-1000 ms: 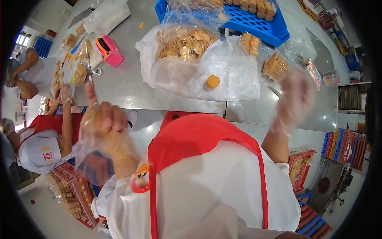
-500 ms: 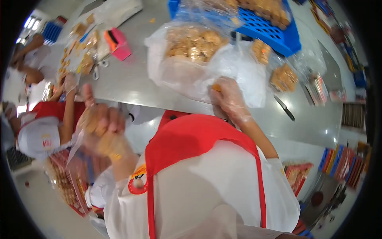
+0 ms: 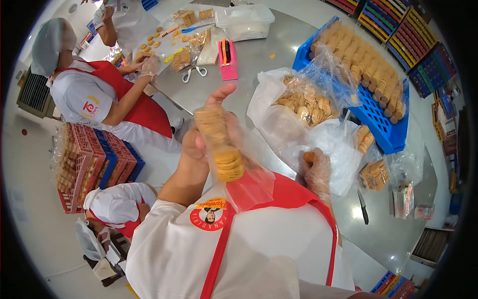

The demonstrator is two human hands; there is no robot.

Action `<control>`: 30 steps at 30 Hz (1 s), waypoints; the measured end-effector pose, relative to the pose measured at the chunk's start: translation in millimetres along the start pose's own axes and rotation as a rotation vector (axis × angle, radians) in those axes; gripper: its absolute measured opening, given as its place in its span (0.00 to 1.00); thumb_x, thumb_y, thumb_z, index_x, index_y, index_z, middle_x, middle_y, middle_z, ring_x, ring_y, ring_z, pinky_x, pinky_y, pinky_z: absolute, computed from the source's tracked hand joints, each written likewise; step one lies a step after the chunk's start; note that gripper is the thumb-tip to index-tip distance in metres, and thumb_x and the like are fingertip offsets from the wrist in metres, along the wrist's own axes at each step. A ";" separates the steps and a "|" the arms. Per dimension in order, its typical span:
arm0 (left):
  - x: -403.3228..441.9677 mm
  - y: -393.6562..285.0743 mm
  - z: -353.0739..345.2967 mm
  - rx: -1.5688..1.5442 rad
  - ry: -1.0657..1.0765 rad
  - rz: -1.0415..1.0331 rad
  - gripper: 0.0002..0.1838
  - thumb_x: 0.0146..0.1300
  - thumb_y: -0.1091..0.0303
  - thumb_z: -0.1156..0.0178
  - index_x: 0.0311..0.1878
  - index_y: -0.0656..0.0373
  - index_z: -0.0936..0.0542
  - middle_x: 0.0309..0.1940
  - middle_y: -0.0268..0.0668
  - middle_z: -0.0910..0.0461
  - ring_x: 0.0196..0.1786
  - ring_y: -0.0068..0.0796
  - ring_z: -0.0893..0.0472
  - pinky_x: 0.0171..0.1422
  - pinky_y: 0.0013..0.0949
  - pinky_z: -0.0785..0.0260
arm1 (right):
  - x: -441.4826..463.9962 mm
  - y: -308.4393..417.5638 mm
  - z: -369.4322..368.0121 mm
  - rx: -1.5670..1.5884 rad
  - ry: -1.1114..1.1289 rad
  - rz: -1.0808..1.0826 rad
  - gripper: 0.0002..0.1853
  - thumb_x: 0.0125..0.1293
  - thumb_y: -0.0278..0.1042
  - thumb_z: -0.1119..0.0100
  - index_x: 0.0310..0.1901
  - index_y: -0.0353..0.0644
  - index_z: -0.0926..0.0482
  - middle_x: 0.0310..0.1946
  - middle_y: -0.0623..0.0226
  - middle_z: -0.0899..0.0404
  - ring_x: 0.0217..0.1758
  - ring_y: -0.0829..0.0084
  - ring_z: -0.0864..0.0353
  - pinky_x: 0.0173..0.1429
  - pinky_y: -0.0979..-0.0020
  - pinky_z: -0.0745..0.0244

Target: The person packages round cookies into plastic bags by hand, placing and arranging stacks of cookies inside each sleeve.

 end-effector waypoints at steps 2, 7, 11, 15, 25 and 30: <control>0.4 1.5 -3.6 -0.008 -0.003 -0.005 0.64 0.44 0.56 0.17 0.77 0.59 0.52 0.35 0.44 0.18 0.36 0.35 0.16 0.38 0.34 0.24 | 2.5 0.8 -2.8 0.022 0.034 -0.026 0.17 0.57 0.30 0.31 0.49 0.46 0.23 0.41 0.51 0.21 0.46 0.49 0.22 0.51 0.55 0.25; 2.6 7.8 -4.4 -0.028 -0.045 -0.026 0.61 0.46 0.59 0.19 0.77 0.60 0.51 0.38 0.44 0.18 0.39 0.35 0.17 0.43 0.35 0.22 | 0.6 14.5 23.5 0.943 -0.072 -0.158 0.24 0.58 0.22 0.36 0.56 0.48 0.30 0.44 0.56 0.21 0.43 0.57 0.19 0.48 0.58 0.22; 4.9 21.2 13.9 0.047 -0.081 0.001 0.55 0.50 0.57 0.23 0.76 0.60 0.47 0.41 0.48 0.19 0.41 0.41 0.17 0.44 0.38 0.20 | 4.0 69.3 82.7 1.609 0.178 -0.186 0.38 0.51 0.12 0.39 0.64 0.51 0.36 0.50 0.55 0.24 0.44 0.62 0.20 0.47 0.63 0.21; 14.1 29.0 5.6 0.093 -0.135 0.063 0.56 0.48 0.59 0.22 0.76 0.60 0.46 0.42 0.46 0.20 0.41 0.39 0.17 0.47 0.39 0.20 | -4.4 126.2 121.1 1.567 0.261 -0.016 0.45 0.46 0.08 0.39 0.67 0.54 0.39 0.52 0.56 0.26 0.46 0.65 0.21 0.46 0.65 0.22; 17.8 54.4 -4.1 0.232 -0.249 0.106 0.52 0.48 0.59 0.24 0.73 0.60 0.43 0.43 0.33 0.23 0.46 0.32 0.18 0.52 0.37 0.20 | -21.6 151.9 142.5 0.541 -0.245 0.597 0.39 0.49 0.22 0.24 0.64 0.44 0.32 0.58 0.62 0.28 0.60 0.61 0.24 0.60 0.65 0.23; 18.2 50.6 -4.6 0.301 -0.277 0.071 0.51 0.47 0.60 0.25 0.73 0.60 0.42 0.42 0.34 0.21 0.47 0.31 0.17 0.54 0.35 0.21 | -23.5 168.7 158.8 0.097 -0.232 0.613 0.35 0.44 0.30 0.22 0.58 0.46 0.23 0.54 0.61 0.27 0.55 0.56 0.24 0.55 0.61 0.23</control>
Point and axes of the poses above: each hand's wrist, its own x-axis towards the middle knuckle, its own z-axis out of the back of the hand, y = z × x, the point moved 4 cm from there along x, towards the middle knuckle
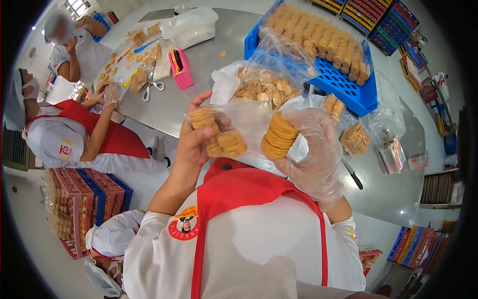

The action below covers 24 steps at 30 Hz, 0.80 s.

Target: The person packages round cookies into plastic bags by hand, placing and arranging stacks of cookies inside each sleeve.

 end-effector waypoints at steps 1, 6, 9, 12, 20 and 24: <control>-0.1 -0.6 0.8 0.014 0.007 0.013 0.51 0.47 0.61 0.26 0.73 0.59 0.42 0.42 0.35 0.21 0.46 0.31 0.17 0.54 0.34 0.21 | 1.5 0.4 0.8 0.003 0.039 -0.008 0.34 0.44 0.31 0.21 0.57 0.47 0.22 0.54 0.61 0.27 0.55 0.56 0.25 0.55 0.61 0.23; -6.1 -5.0 -8.5 0.066 0.010 0.101 0.51 0.44 0.67 0.27 0.73 0.57 0.42 0.41 0.40 0.18 0.46 0.34 0.15 0.54 0.37 0.20 | 6.9 1.1 -5.6 0.000 0.119 -0.017 0.33 0.43 0.35 0.19 0.55 0.51 0.20 0.56 0.61 0.29 0.57 0.56 0.27 0.56 0.60 0.25; -7.4 -1.0 -10.8 0.033 0.037 0.143 0.52 0.44 0.73 0.26 0.74 0.53 0.42 0.41 0.43 0.17 0.46 0.37 0.14 0.55 0.41 0.20 | 2.8 -2.4 -13.3 -0.030 0.013 0.031 0.35 0.41 0.37 0.18 0.55 0.52 0.20 0.57 0.61 0.29 0.58 0.56 0.27 0.57 0.60 0.25; -5.9 3.2 -9.7 0.019 0.066 0.154 0.53 0.42 0.74 0.24 0.74 0.53 0.42 0.40 0.42 0.17 0.47 0.36 0.15 0.56 0.40 0.21 | -0.4 -7.2 -18.3 0.011 -0.035 0.038 0.36 0.40 0.38 0.17 0.55 0.53 0.20 0.57 0.60 0.29 0.58 0.57 0.27 0.57 0.60 0.25; -3.6 -6.4 -16.5 0.135 0.087 0.128 0.54 0.40 0.76 0.23 0.73 0.53 0.42 0.40 0.41 0.17 0.47 0.36 0.15 0.58 0.39 0.22 | -0.5 -20.3 -30.0 0.155 -0.003 0.082 0.35 0.41 0.37 0.17 0.56 0.57 0.19 0.57 0.62 0.28 0.55 0.57 0.24 0.56 0.60 0.25; -3.8 -18.6 -25.0 0.199 0.073 0.061 0.57 0.38 0.78 0.21 0.73 0.55 0.43 0.40 0.42 0.16 0.47 0.36 0.15 0.58 0.39 0.23 | -14.4 -30.8 -32.9 0.094 -0.114 0.159 0.32 0.42 0.34 0.18 0.54 0.57 0.17 0.55 0.63 0.26 0.55 0.57 0.23 0.55 0.61 0.25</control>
Point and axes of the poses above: each hand's wrist, its own x-axis towards the middle knuckle, its own z-axis out of the back of the hand, y = z × x, the point moved 4 cm from there along x, towards the middle knuckle
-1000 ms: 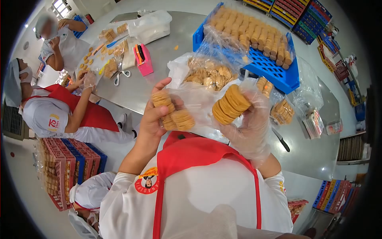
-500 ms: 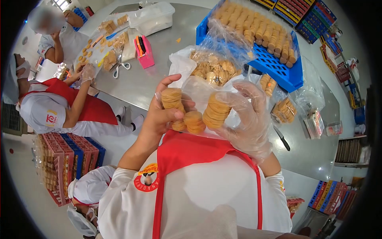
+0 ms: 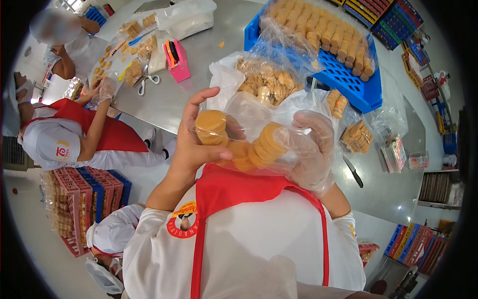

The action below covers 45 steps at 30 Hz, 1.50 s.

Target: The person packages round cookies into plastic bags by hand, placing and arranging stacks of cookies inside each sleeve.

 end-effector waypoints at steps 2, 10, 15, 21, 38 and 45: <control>-1.4 -2.8 -1.6 0.047 -0.014 -0.028 0.58 0.36 0.78 0.20 0.73 0.56 0.44 0.40 0.43 0.16 0.47 0.37 0.15 0.58 0.39 0.23 | -3.3 -2.4 0.7 -0.014 -0.040 0.052 0.31 0.43 0.32 0.19 0.54 0.57 0.16 0.54 0.64 0.25 0.54 0.58 0.23 0.55 0.62 0.25; 4.4 2.1 -0.3 0.018 0.040 -0.043 0.59 0.37 0.76 0.18 0.73 0.56 0.44 0.40 0.43 0.16 0.48 0.36 0.16 0.59 0.39 0.24 | -3.9 -4.2 -1.8 0.140 -0.063 -0.057 0.30 0.43 0.35 0.17 0.53 0.56 0.16 0.54 0.64 0.27 0.51 0.59 0.23 0.54 0.62 0.24; 5.1 9.7 -2.4 -0.016 0.006 0.026 0.58 0.37 0.76 0.18 0.73 0.56 0.42 0.42 0.40 0.17 0.49 0.33 0.16 0.61 0.37 0.26 | 0.7 -5.0 -1.7 0.159 0.007 -0.111 0.29 0.44 0.42 0.16 0.52 0.56 0.14 0.54 0.64 0.28 0.53 0.61 0.24 0.52 0.66 0.24; 4.6 18.2 4.0 0.064 0.027 -0.072 0.58 0.38 0.75 0.17 0.73 0.57 0.42 0.47 0.39 0.18 0.51 0.30 0.17 0.60 0.36 0.25 | 0.1 -4.3 2.8 0.023 0.017 -0.081 0.25 0.47 0.38 0.20 0.50 0.52 0.13 0.54 0.63 0.29 0.51 0.63 0.26 0.51 0.67 0.24; -11.1 -15.2 -4.7 0.413 0.190 -0.473 0.56 0.42 0.74 0.17 0.73 0.59 0.44 0.47 0.45 0.18 0.50 0.37 0.15 0.56 0.38 0.24 | 2.5 17.9 15.0 0.514 0.188 -0.275 0.19 0.68 0.33 0.38 0.58 0.38 0.20 0.54 0.54 0.19 0.52 0.57 0.16 0.54 0.65 0.21; -19.6 -24.6 -15.8 0.011 -0.009 0.108 0.49 0.51 0.76 0.24 0.73 0.58 0.44 0.48 0.44 0.18 0.53 0.33 0.18 0.61 0.36 0.27 | 7.2 20.3 9.2 0.718 0.117 -0.481 0.16 0.73 0.29 0.46 0.59 0.36 0.21 0.55 0.54 0.21 0.51 0.61 0.16 0.54 0.66 0.20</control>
Point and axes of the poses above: each hand's wrist, its own x-axis towards the middle knuckle, its own z-axis out of the back of the hand, y = z × x, the point moved 4 cm from there along x, towards the middle knuckle
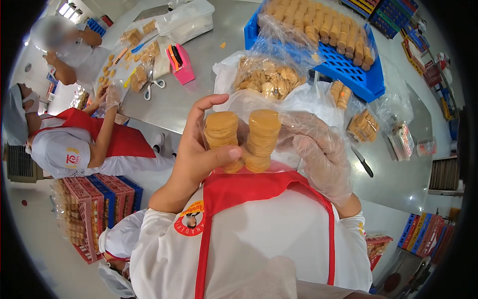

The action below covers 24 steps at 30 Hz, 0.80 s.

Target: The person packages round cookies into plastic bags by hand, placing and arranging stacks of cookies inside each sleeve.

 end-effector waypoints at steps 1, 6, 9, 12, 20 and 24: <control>-1.9 -2.8 -1.9 0.024 0.002 -0.018 0.49 0.51 0.76 0.25 0.73 0.58 0.44 0.48 0.44 0.19 0.54 0.33 0.18 0.62 0.36 0.27 | -1.4 0.3 -0.8 0.004 0.000 -0.001 0.16 0.74 0.31 0.48 0.59 0.35 0.22 0.57 0.53 0.22 0.51 0.62 0.16 0.54 0.66 0.20; -3.3 -7.2 0.0 0.221 0.091 -0.279 0.50 0.48 0.78 0.23 0.72 0.59 0.44 0.50 0.47 0.20 0.56 0.37 0.19 0.64 0.41 0.29 | -5.0 -2.3 4.6 -0.068 0.040 0.059 0.17 0.73 0.35 0.44 0.57 0.34 0.21 0.59 0.52 0.23 0.53 0.63 0.17 0.54 0.66 0.21; 3.1 -8.5 3.3 0.495 0.240 -0.657 0.49 0.46 0.78 0.22 0.70 0.59 0.41 0.51 0.49 0.20 0.56 0.42 0.20 0.65 0.45 0.30 | -5.5 -1.2 7.5 -0.069 0.035 0.081 0.16 0.69 0.33 0.41 0.54 0.35 0.19 0.56 0.53 0.21 0.53 0.61 0.17 0.53 0.65 0.21; 10.2 -12.3 3.2 0.628 0.302 -0.847 0.46 0.45 0.73 0.20 0.65 0.57 0.38 0.51 0.49 0.21 0.56 0.45 0.20 0.64 0.47 0.29 | -3.5 11.9 8.2 -0.141 -0.005 0.103 0.12 0.64 0.28 0.38 0.48 0.38 0.15 0.49 0.55 0.16 0.51 0.53 0.16 0.54 0.61 0.20; 24.3 -15.9 -16.1 0.848 0.238 -0.969 0.38 0.46 0.64 0.18 0.55 0.55 0.33 0.50 0.47 0.25 0.55 0.46 0.22 0.62 0.49 0.27 | -18.5 21.9 25.7 -0.369 -0.094 0.385 0.10 0.62 0.30 0.38 0.44 0.37 0.15 0.45 0.55 0.16 0.47 0.52 0.16 0.50 0.59 0.21; 42.2 -10.5 -41.4 0.763 0.360 -0.978 0.35 0.47 0.66 0.19 0.53 0.56 0.31 0.50 0.45 0.27 0.55 0.44 0.22 0.61 0.47 0.26 | -39.9 30.8 38.9 -0.477 -0.211 0.448 0.10 0.65 0.33 0.39 0.43 0.38 0.15 0.44 0.56 0.16 0.45 0.54 0.16 0.50 0.58 0.22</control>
Point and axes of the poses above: each hand's wrist, its own x-axis towards the middle knuckle, its own z-axis out of the back of the hand, y = z × x, the point moved 4 cm from there along x, towards the middle knuckle
